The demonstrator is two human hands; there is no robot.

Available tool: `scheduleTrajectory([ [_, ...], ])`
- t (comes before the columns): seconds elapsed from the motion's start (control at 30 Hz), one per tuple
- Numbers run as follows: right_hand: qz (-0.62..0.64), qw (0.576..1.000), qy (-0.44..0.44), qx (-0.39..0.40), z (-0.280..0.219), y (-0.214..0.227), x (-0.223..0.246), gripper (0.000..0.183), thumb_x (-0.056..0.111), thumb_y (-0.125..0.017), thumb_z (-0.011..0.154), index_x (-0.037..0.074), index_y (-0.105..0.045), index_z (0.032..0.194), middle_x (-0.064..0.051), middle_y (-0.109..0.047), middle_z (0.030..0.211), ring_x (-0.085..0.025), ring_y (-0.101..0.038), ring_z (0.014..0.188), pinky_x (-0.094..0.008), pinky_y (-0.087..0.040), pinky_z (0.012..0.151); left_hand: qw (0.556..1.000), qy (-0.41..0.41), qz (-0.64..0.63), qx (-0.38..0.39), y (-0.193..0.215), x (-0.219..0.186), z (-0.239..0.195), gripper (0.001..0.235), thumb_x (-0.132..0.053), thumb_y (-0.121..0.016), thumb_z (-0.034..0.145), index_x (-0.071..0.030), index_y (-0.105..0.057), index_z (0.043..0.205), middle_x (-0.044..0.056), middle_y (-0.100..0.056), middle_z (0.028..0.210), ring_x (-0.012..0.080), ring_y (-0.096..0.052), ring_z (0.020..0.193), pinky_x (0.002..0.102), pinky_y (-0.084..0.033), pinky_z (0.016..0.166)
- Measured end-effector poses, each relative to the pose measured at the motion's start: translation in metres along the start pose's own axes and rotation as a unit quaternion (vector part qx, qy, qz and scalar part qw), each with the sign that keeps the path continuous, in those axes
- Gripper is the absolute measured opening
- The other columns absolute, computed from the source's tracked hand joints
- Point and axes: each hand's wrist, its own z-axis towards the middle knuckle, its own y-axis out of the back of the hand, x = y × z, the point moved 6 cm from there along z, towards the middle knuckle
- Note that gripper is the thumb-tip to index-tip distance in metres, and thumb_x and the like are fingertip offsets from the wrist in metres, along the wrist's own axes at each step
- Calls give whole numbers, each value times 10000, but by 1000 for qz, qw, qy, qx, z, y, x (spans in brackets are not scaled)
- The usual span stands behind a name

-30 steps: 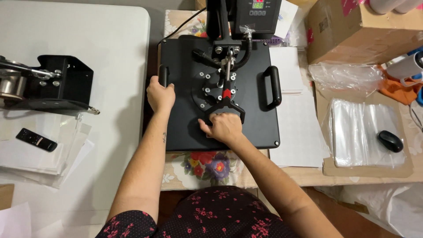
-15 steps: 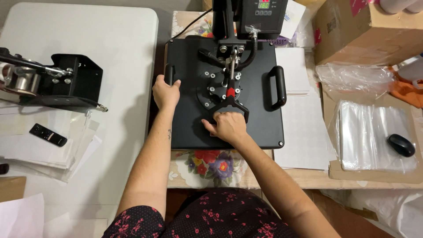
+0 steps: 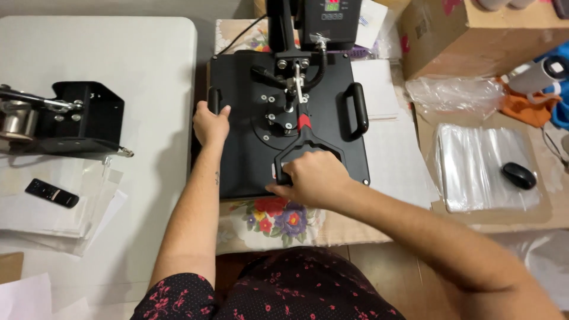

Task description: Aligning a design on a substrate, applying heat with a press machine, and then packing finished items into plastic bags.

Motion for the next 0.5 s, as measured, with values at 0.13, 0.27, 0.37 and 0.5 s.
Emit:
scheduleTrajectory([
  [0.13,21,995,46,81,9,20,-1,460,617,-671,782,174,-707,667,-96,-690,601,-350,-730,672,-406,-574,594,1000,-13,7,-18,7,2,4,352,-302,-802,869,-92,-607,1075,82,-711,865,340,-723,977,520,-575,867],
  [0.27,39,979,22,198,19,40,-4,451,642,-677,764,199,-728,695,-50,-708,655,-304,-745,728,-398,-589,626,1000,-17,6,-1,-1,4,8,374,-284,-794,872,-70,-589,1101,115,-709,897,362,-710,1013,520,-567,895],
  [0.37,83,970,-34,224,34,104,-2,398,579,-739,754,183,-788,759,-108,-753,752,-351,-745,876,-429,-574,771,1000,-20,10,8,5,2,8,390,-283,-789,877,-58,-579,1116,130,-703,914,367,-704,1024,520,-563,907],
  [0.5,-31,988,-31,147,95,184,-10,616,706,-664,869,102,-729,766,-116,-565,555,-260,-559,609,-396,-457,612,996,39,-16,78,21,-17,-7,391,-299,-679,957,-47,-502,1198,158,-620,1173,362,-633,1073,483,-539,862],
])
